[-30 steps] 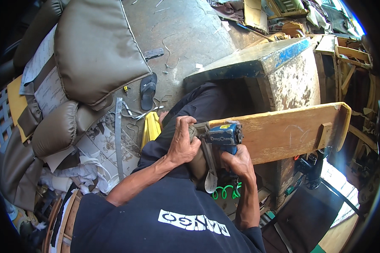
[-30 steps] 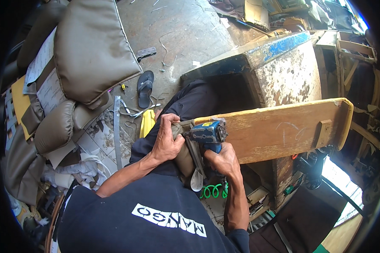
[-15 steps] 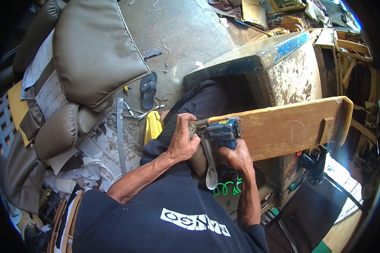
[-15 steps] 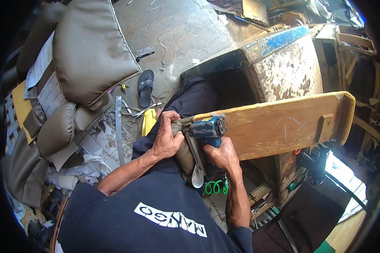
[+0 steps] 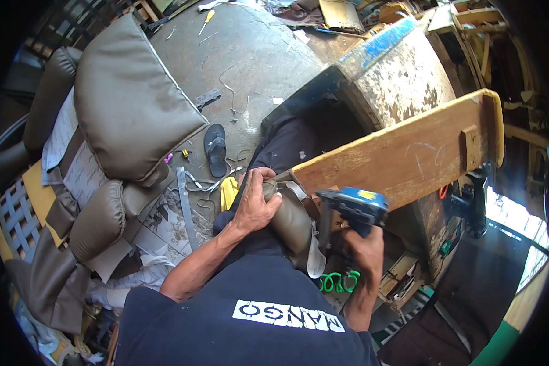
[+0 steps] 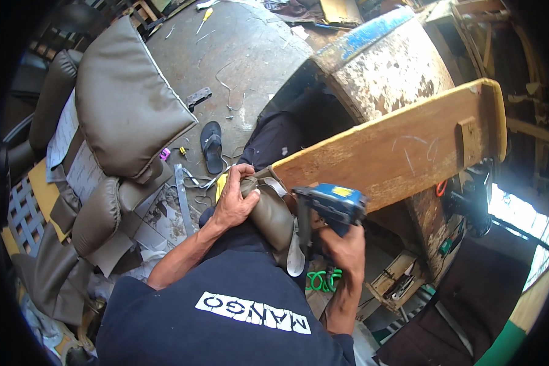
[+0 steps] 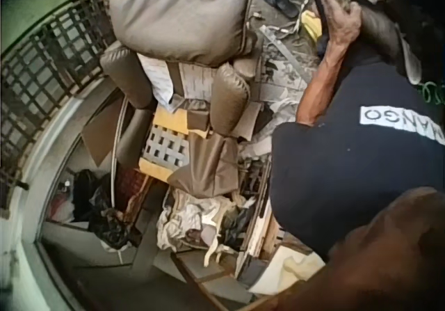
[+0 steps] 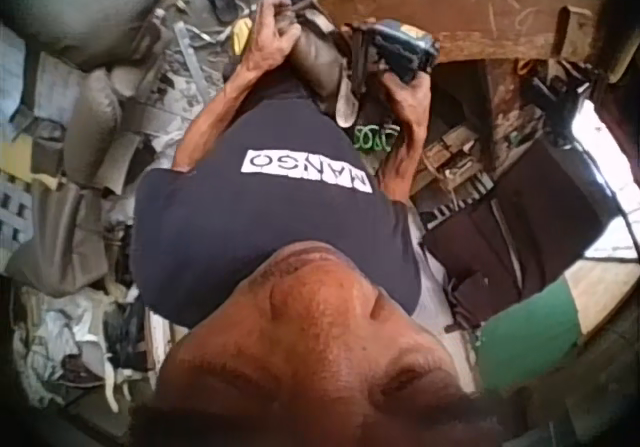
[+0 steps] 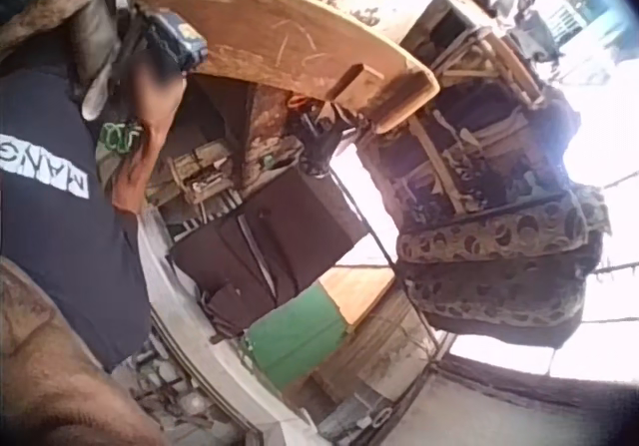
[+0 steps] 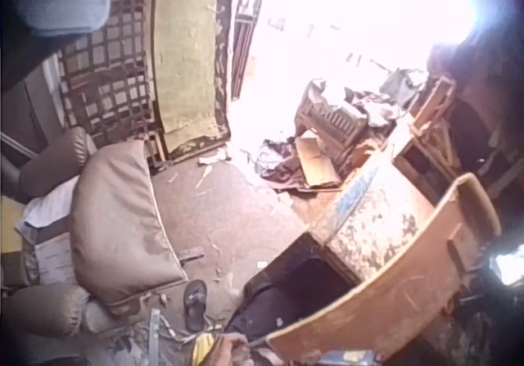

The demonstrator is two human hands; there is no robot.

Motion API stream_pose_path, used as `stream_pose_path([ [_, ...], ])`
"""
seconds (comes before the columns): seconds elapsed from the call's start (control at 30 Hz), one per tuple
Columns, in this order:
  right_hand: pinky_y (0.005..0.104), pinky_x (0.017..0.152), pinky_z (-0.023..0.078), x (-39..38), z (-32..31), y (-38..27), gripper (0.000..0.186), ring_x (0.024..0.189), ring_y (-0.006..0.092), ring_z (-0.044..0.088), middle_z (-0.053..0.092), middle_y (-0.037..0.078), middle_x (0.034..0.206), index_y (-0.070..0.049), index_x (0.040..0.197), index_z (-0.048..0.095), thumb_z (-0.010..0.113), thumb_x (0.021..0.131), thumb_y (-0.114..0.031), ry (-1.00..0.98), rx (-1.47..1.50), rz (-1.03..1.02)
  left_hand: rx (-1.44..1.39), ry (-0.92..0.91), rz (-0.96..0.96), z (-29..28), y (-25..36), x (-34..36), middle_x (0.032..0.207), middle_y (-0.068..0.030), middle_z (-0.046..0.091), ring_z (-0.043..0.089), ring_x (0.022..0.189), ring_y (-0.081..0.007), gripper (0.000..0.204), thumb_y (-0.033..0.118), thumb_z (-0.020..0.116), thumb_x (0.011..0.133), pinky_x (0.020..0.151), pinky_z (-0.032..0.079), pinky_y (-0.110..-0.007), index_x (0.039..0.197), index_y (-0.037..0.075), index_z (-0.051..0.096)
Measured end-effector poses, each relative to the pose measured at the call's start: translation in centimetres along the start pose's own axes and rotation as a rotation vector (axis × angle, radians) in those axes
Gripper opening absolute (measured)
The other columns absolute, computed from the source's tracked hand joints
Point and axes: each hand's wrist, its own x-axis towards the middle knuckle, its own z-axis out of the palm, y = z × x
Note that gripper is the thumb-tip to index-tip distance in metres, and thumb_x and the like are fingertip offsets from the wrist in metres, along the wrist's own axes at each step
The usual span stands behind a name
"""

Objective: The person stretches a fabric cover over a foam cushion and secures the edges to a wooden board using a pneumatic staple gun.

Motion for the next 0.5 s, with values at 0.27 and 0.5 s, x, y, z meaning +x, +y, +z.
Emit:
stream_pose_path([
  [0.27, 0.0277, 0.051, 0.047, -7.9, -11.6, 6.3, 0.038, 0.057, 0.0122, 0.057, 0.063, 0.005, 0.081, 0.004, 0.126, 0.054, 0.065, 0.092, -0.009, 0.664, 0.028, -0.14, -0.058, -0.133, -0.141, -1.0, -0.3, 1.4, 0.126, -0.0197, 0.062, 0.062, 0.12, -0.0311, 0.056, 0.016, 0.073, 0.087, 0.108, 0.048, -0.042, 0.134, -0.001, 0.049],
  [0.5, 0.0527, 0.093, 0.052, -8.4, -28.6, 22.5, 0.071, 0.11, 0.0396, 0.07, 0.069, 0.023, 0.125, -0.007, 0.16, 0.031, 0.062, 0.099, -0.025, 1.14, -0.743, 0.262, -0.081, -0.222, -0.183, 0.4, 0.2, 2.5, 0.128, -0.012, 0.062, 0.059, 0.121, -0.0221, 0.047, 0.003, 0.057, 0.089, 0.108, 0.045, -0.035, 0.135, 0.0, 0.053],
])
